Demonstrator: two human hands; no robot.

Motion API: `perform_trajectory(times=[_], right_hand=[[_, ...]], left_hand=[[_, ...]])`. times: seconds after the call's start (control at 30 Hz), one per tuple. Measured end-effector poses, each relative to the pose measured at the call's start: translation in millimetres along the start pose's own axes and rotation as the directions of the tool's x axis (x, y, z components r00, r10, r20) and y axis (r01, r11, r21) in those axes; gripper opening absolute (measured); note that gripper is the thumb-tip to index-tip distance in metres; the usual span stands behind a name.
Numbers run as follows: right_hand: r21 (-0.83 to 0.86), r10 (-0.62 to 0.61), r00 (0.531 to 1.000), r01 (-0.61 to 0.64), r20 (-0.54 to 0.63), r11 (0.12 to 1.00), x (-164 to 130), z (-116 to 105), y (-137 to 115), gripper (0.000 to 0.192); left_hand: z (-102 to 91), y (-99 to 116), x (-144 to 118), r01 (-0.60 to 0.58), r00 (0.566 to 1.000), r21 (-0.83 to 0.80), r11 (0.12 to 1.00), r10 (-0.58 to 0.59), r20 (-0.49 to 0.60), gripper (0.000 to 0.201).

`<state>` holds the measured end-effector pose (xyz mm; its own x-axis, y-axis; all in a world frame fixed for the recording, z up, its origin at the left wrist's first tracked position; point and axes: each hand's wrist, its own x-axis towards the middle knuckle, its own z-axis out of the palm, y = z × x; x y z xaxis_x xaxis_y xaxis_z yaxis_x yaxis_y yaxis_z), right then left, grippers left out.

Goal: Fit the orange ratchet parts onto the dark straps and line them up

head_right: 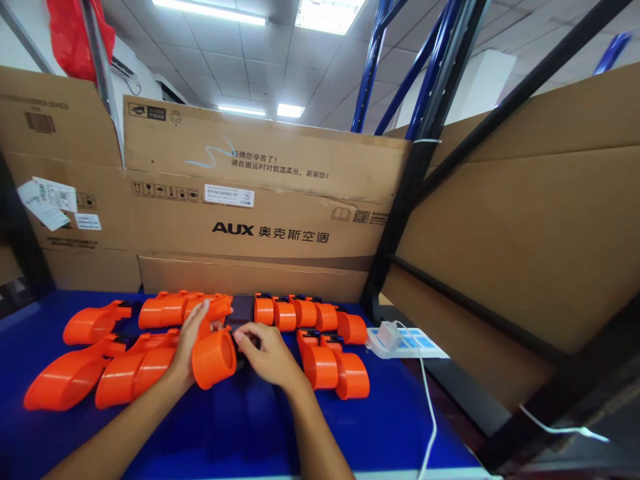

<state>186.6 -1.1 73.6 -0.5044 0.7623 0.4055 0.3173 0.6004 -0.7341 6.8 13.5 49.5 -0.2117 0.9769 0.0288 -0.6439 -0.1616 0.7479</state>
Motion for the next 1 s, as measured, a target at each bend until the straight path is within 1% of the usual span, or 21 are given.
perform_trajectory(times=[0.07,0.1,0.2,0.27,0.33,0.37,0.4,0.43,0.47,0.5,0.53,0.57,0.6,0.67,0.73,0.77,0.8,0.87,0.9,0.93,1.0], right_hand=[[0.178,-0.017,0.999,0.008,0.049,0.984,-1,-1,-4,0.037],[0.231,-0.03,0.996,0.01,0.082,0.973,-3,-1,-6,0.042],[0.264,-0.039,0.989,0.001,0.14,0.965,-5,1,-7,0.061],[0.268,-0.021,0.995,-0.006,0.098,0.963,-5,3,-5,0.057],[0.284,0.0,1.0,-0.001,0.004,0.959,-3,3,0,0.048],[0.287,0.006,0.999,0.008,-0.047,0.958,-2,3,2,0.045],[0.286,0.008,0.996,0.019,-0.093,0.958,-1,2,4,0.044],[0.28,0.006,0.992,0.03,-0.126,0.96,-1,2,5,0.045],[0.267,0.003,0.989,0.037,-0.147,0.963,-1,2,6,0.046],[0.25,-0.001,0.988,0.04,-0.155,0.967,-1,3,6,0.048],[0.232,-0.004,0.989,0.039,-0.149,0.972,-1,3,5,0.05],[0.216,-0.009,0.991,0.037,-0.131,0.976,-1,4,3,0.053],[0.204,-0.015,0.994,0.036,-0.105,0.978,-2,5,2,0.056],[0.195,-0.033,0.997,0.045,-0.065,0.98,-2,6,-1,0.06],[0.194,-0.046,0.997,0.059,-0.067,0.979,-1,6,-1,0.058],[0.195,-0.046,0.995,0.062,-0.087,0.979,-1,5,-1,0.056],[0.196,-0.041,0.993,0.063,-0.111,0.979,0,4,0,0.054],[0.202,-0.021,0.988,0.052,-0.156,0.978,1,4,2,0.052],[0.204,-0.01,0.985,0.045,-0.171,0.978,1,4,3,0.051],[0.205,-0.001,0.984,0.039,-0.179,0.978,1,4,3,0.051],[0.206,0.007,0.984,0.03,-0.179,0.978,2,5,3,0.051]], left_hand=[[1.0,-2,-1,-0.052,0.999,0.054,0.997,0.053,-0.011,0.043],[1.8,-2,-1,-0.081,0.997,0.085,0.993,0.082,-0.009,0.043],[4.6,-4,-2,-0.146,0.989,0.185,0.972,0.145,0.019,0.049],[6.2,-3,-6,-0.227,0.974,0.285,0.931,0.22,0.055,0.053],[7.4,2,-13,-0.373,0.928,0.4,0.837,0.346,0.143,0.055],[7.8,5,-19,-0.459,0.888,0.454,0.764,0.402,0.222,0.057],[8.1,10,-25,-0.539,0.842,0.501,0.677,0.426,0.33,0.062],[8.3,15,-31,-0.607,0.794,0.541,0.582,0.406,0.453,0.068],[8.4,21,-37,-0.661,0.746,0.561,0.499,0.353,0.564,0.074],[8.4,27,-43,-0.697,0.706,0.566,0.44,0.287,0.647,0.076],[8.2,33,-47,-0.718,0.678,0.562,0.41,0.234,0.696,0.077],[7.9,40,-51,-0.727,0.663,0.557,0.402,0.2,0.721,0.075],[7.1,48,-53,-0.727,0.658,0.552,0.407,0.185,0.73,0.072],[3.5,67,-51,-0.721,0.663,0.55,0.42,0.189,0.724,0.066],[-4.4,94,-43,-0.73,0.67,0.568,0.38,0.233,0.705,0.064],[-10.5,110,-35,-0.742,0.666,0.594,0.311,0.234,0.708,0.063],[-18.1,128,-26,-0.748,0.663,0.635,0.191,0.217,0.716,0.065],[-37.4,167,-5,-0.711,0.672,0.691,-0.132,0.162,0.722,0.069],[-48.5,185,6,-0.668,0.69,0.691,-0.274,0.119,0.714,0.068],[-60.0,202,17,-0.619,0.715,0.684,-0.386,0.083,0.694,0.068],[-82.7,226,37,-0.507,0.777,0.67,-0.542,0.049,0.628,0.069]])
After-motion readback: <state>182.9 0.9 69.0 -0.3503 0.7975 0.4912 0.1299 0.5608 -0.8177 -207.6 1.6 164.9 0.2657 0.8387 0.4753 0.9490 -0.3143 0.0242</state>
